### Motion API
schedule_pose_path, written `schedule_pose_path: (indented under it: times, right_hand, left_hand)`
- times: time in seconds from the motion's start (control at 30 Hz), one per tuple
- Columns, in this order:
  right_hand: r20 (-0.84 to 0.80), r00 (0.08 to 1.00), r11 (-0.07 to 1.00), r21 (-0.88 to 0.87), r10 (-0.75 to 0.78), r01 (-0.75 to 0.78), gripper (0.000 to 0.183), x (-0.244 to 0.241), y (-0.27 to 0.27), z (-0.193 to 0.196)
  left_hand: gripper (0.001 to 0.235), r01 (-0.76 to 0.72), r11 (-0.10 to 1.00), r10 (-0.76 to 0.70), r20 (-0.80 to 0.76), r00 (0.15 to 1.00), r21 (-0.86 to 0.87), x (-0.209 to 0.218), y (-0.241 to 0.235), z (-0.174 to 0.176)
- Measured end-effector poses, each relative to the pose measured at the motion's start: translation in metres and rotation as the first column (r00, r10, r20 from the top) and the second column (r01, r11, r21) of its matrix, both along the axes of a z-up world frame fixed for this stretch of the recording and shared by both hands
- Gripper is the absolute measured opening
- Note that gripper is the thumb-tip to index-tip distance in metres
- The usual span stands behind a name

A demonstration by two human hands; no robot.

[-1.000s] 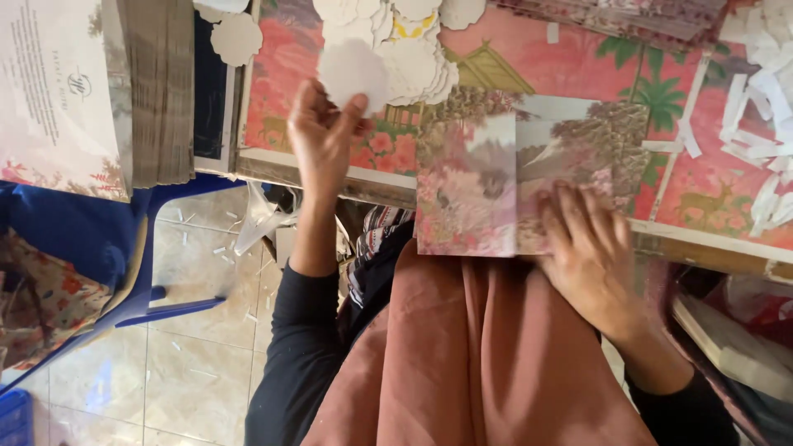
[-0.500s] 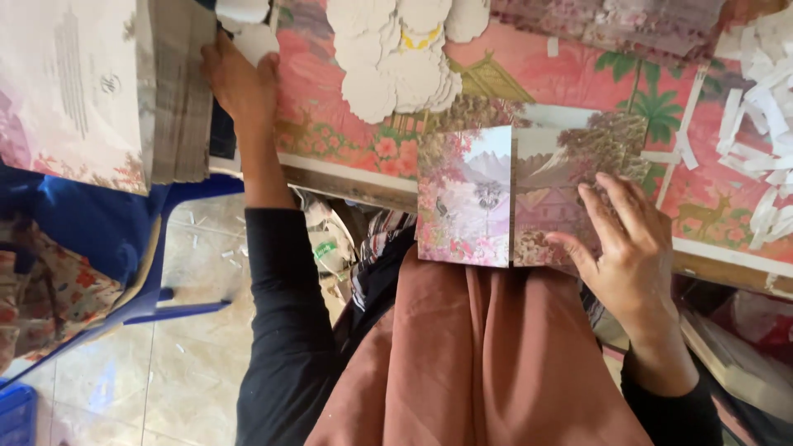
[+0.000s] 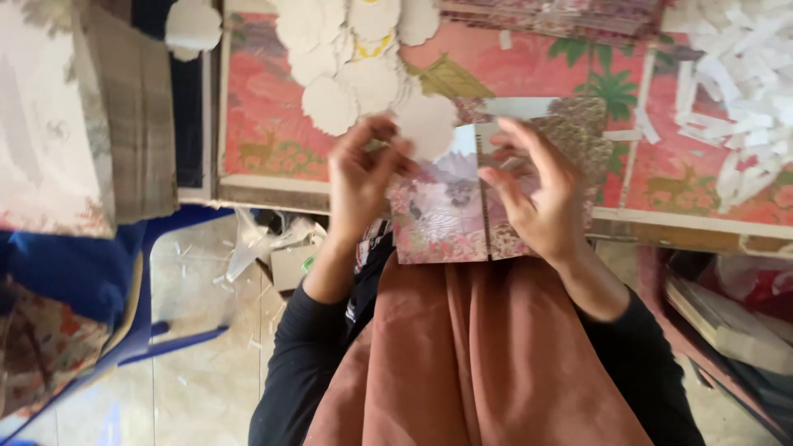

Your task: Assembling decorative paper cards by folding them and applying a paper seal

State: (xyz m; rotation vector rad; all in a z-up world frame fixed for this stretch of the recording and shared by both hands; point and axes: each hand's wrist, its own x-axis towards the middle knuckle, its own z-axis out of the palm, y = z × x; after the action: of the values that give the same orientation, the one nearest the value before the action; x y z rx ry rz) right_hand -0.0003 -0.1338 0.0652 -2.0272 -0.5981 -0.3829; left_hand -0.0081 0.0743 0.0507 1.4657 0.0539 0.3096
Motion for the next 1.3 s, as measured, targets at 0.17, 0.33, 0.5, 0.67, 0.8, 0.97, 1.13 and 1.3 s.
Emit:
schedule_pose_path:
  times: [0.17,0.33,0.5,0.67,0.8,0.97,1.13,1.3]
  right_hand:
    - [-0.293,0.956,0.965,0.245,-0.013,0.089,0.014,0.011,-0.013,-0.013]
    - [-0.077,0.991,0.99,0.077,-0.111,0.116,0.02,0.011,-0.016,-0.001]
    - [0.151,0.966,0.966,-0.125,-0.208,0.227,0.017,0.002,-0.008,0.004]
    - [0.339,0.911,0.904,-0.268,-0.237,0.334,0.014,-0.002,-0.01,-0.013]
    - [0.326,0.912,0.906,-0.256,-0.249,0.338,0.014,-0.001,-0.019,-0.022]
    - [0.314,0.874,0.828,-0.315,-0.371,0.464,0.007,0.026,-0.08,-0.052]
    - [0.297,0.914,0.869,-0.33,-0.276,0.37,0.047,0.011,-0.063,-0.001]
    - [-0.133,0.969,0.977,0.028,-0.208,0.213,0.026,-0.014,-0.04,-0.028]
  left_hand:
    - [0.016,0.221,0.967,-0.22,-0.025,0.975,0.128,0.004,-0.04,-0.013]
    - [0.017,0.22,0.944,-0.242,0.064,0.968,0.247,0.006,-0.06,-0.014]
    - [0.01,0.026,0.896,-0.143,0.235,0.961,0.442,-0.009,-0.086,-0.004]
    - [0.018,-0.045,0.869,-0.158,0.362,0.919,0.493,-0.016,-0.101,-0.016]
    - [0.011,-0.043,0.879,-0.147,0.356,0.923,0.474,-0.016,-0.104,-0.024]
    - [0.008,0.0,0.949,-0.068,0.205,0.976,0.316,-0.009,-0.098,-0.042]
    - [0.004,-0.04,0.912,-0.056,0.221,0.974,0.408,-0.005,-0.095,-0.023]
    - [0.015,-0.166,0.762,-0.125,0.393,0.911,0.626,-0.017,-0.091,-0.038]
